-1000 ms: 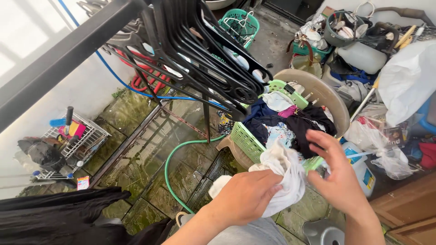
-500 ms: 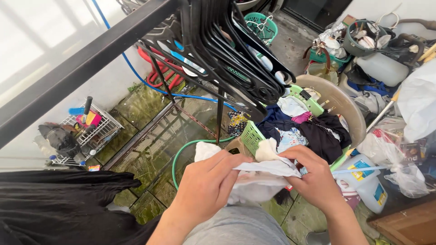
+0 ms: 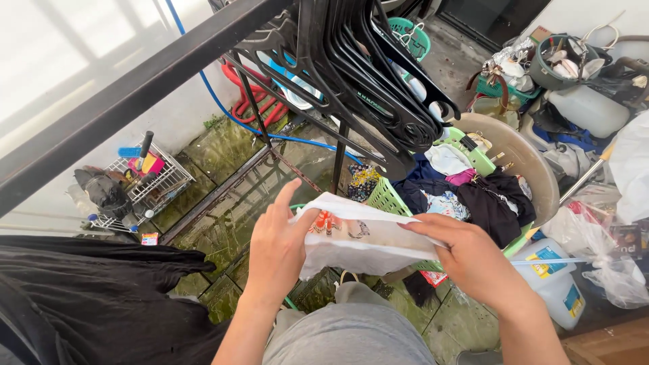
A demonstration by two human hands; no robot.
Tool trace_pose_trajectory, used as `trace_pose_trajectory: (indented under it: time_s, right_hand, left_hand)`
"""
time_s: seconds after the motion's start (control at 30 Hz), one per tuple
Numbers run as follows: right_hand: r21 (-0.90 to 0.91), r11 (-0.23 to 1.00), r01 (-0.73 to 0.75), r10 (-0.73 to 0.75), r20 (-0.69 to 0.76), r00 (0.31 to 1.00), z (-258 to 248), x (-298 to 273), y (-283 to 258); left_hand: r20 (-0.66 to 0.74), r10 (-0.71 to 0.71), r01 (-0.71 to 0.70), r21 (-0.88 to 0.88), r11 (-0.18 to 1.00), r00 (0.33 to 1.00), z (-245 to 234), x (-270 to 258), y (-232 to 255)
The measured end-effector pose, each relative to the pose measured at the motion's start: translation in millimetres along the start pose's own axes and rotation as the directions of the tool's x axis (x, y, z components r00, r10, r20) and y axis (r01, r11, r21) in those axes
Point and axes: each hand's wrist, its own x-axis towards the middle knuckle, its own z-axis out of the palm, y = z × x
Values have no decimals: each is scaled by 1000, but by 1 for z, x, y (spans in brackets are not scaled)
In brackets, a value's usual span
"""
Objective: Hang various pieces of laundry onto hangers and a drying rack.
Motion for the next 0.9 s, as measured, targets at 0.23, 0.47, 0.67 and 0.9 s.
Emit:
trace_pose_trajectory:
  time_s: [0.23, 0.47, 0.67, 0.9]
  right_hand:
    - [-30, 1000, -5, 7, 49, 999, 14, -6, 0]
    - [104, 975, -196, 182, 129, 975, 13, -6, -2]
    - [75, 985, -158, 128, 305, 944, -2, 4, -15]
    - [377, 875, 303, -8, -615, 789, -16, 37, 1]
  left_hand:
    - [-10, -18, 18, 48, 999, 1000, -17, -9, 3]
    - [44, -35, 36, -12, 999, 998, -26, -14, 7]
    - [55, -18, 25, -130, 991, 998, -34, -13, 17]
    - [113, -9, 23, -123, 992, 994, -26, -19, 17]
